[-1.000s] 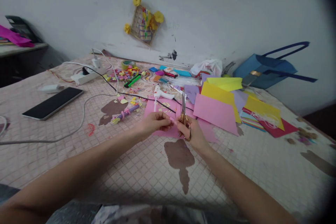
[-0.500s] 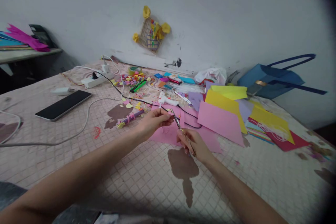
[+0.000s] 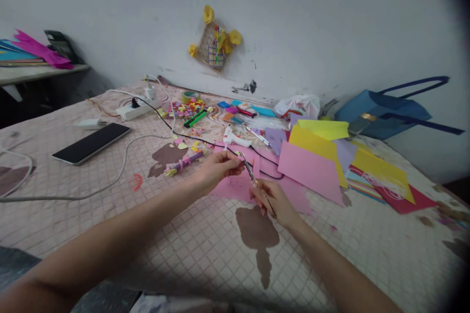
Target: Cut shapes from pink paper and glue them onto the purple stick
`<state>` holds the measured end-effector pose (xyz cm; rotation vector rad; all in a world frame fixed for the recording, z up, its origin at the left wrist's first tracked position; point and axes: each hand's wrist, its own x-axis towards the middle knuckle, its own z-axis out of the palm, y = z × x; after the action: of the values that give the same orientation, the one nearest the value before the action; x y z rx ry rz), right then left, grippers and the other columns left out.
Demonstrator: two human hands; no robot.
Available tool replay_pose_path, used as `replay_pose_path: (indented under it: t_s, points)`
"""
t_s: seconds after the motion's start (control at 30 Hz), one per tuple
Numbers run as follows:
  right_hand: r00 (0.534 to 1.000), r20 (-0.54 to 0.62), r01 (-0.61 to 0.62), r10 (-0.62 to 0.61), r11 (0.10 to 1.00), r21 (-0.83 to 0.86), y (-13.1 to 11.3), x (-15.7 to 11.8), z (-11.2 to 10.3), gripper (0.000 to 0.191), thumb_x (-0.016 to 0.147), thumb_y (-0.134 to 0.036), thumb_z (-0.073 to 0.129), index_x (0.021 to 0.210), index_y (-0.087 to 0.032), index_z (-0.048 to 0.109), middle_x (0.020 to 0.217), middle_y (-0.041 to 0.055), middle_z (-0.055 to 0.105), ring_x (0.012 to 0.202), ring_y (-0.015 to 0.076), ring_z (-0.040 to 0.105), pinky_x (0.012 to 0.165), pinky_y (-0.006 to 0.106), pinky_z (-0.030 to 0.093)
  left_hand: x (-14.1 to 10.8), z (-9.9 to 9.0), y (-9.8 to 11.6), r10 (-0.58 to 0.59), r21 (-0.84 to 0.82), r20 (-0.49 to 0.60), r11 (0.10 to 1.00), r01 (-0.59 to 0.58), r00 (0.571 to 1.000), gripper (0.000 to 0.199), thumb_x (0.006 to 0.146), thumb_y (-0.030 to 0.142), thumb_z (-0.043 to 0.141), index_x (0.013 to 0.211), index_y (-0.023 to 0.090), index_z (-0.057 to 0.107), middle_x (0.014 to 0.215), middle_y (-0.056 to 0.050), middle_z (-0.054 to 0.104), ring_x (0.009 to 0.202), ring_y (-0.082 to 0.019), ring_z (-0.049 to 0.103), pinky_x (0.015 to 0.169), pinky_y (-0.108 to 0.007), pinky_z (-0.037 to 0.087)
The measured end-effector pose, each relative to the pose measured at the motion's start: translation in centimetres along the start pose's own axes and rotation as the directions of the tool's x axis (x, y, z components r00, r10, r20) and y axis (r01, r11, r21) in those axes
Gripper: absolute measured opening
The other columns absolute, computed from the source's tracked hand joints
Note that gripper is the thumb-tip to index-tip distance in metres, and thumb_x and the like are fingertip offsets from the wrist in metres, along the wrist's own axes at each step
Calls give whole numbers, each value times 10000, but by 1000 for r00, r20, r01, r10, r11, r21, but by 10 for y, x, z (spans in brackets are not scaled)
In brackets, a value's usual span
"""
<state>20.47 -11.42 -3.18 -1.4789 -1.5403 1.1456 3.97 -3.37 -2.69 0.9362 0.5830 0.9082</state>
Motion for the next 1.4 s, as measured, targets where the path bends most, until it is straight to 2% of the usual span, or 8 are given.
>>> replay_pose_path:
  t_s: [0.6, 0.87, 1.4]
  points:
    - [1000, -5, -18, 18, 1000, 7, 3, 1, 1, 410, 789, -551, 497, 614, -179, 493, 457, -65, 398, 329, 63, 350, 326, 194, 278, 0, 0, 0, -4, 4, 8, 1000, 4, 1000, 142, 726, 181, 685, 714, 110, 563, 708, -35, 652, 675, -105, 623, 717, -267, 479]
    - [1000, 2, -5, 6, 999, -46, -5, -2, -1, 377, 804, -506, 489, 620, -177, 492, 456, -68, 390, 334, 66, 361, 338, 194, 274, 2, -2, 0, 7, 2, 17, 1000, -7, 1000, 151, 719, 191, 689, 717, 112, 561, 700, -27, 646, 665, -101, 620, 695, -252, 479]
    - [999, 10, 52, -51, 983, -178, -3, -1, -3, 379, 856, -482, 430, 628, -181, 466, 447, -69, 389, 350, 74, 378, 361, 195, 266, 2, -3, 1, 18, 10, 9, 1000, -18, 1000, 128, 716, 169, 679, 710, 108, 567, 680, -23, 638, 648, -104, 621, 676, -247, 481]
